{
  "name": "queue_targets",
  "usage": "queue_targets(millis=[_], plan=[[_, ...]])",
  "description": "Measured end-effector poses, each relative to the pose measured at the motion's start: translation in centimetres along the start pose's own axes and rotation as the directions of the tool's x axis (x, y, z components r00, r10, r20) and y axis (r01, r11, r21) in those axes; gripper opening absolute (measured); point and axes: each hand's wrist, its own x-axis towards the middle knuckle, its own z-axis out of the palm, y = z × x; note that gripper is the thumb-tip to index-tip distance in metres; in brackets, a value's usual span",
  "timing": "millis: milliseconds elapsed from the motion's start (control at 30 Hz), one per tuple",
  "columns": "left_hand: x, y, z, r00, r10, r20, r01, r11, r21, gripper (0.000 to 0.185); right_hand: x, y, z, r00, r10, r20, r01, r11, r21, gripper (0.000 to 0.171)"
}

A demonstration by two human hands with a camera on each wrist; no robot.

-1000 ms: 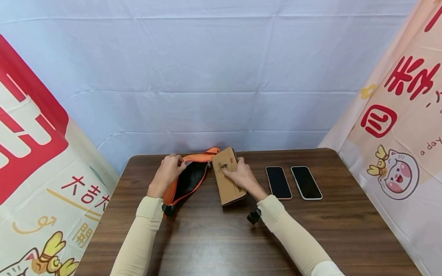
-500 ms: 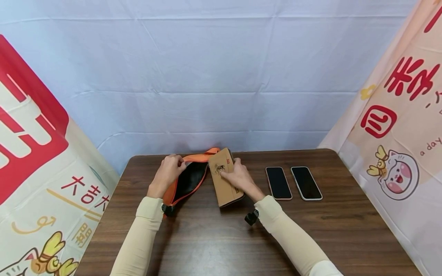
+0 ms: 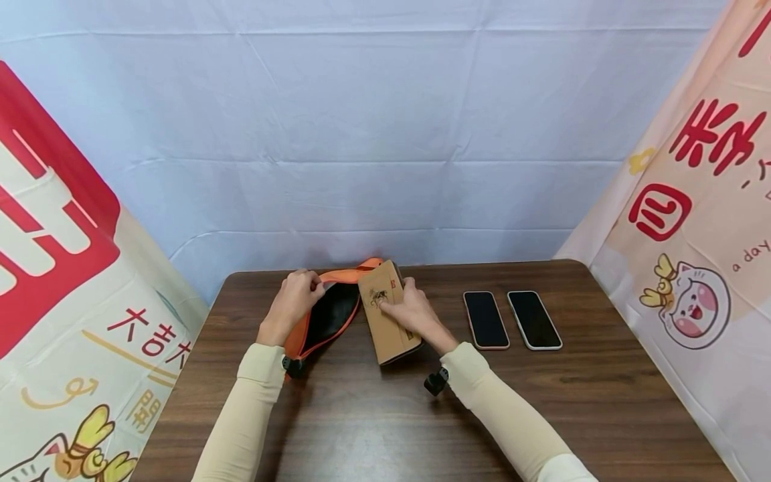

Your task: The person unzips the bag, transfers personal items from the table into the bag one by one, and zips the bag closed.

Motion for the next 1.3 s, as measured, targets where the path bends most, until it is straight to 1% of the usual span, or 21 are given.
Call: queue_targets(millis=[233, 433, 600, 833, 1133, 1300], plan=[[0.0, 0.0, 0.0, 1.000, -0.005, 0.003, 0.005, 1.000, -0.004, 0.013, -0.2, -0.2, 0.2, 1.000, -0.022, 0.015, 0.021, 0.999, 0.027, 0.077], [0.1, -0.1, 0.0, 1.000, 0.006, -0.003, -0.006, 1.000, 0.005, 0.013, -0.3, -0.4, 0.5, 0.999, -0.024, 0.022, 0.023, 1.000, 0.014, 0.081], [0.0, -0.1, 0.0, 1.000, 0.005, -0.003, -0.004, 1.000, 0.003, 0.013, -0.4, -0.4, 0.8, 0.999, -0.029, 0.026, 0.029, 1.000, -0.003, 0.081], [0.0, 0.0, 0.0, 1.000, 0.001, -0.001, -0.001, 1.000, 0.000, 0.012, -0.5, -0.5, 1.2, 0.998, -0.033, 0.048, 0.033, 0.999, 0.007, 0.080], [0.0, 0.0, 0.1, 1.000, -0.004, 0.001, 0.004, 1.000, -0.009, 0.012, -0.8, -0.8, 1.8, 0.997, -0.054, 0.063, 0.054, 0.999, -0.001, 0.084], [0.0, 0.1, 0.1, 1.000, -0.006, 0.000, 0.006, 1.000, -0.010, 0.012, -0.8, -0.8, 2.3, 0.995, -0.060, 0.080, 0.058, 0.998, 0.018, 0.083]])
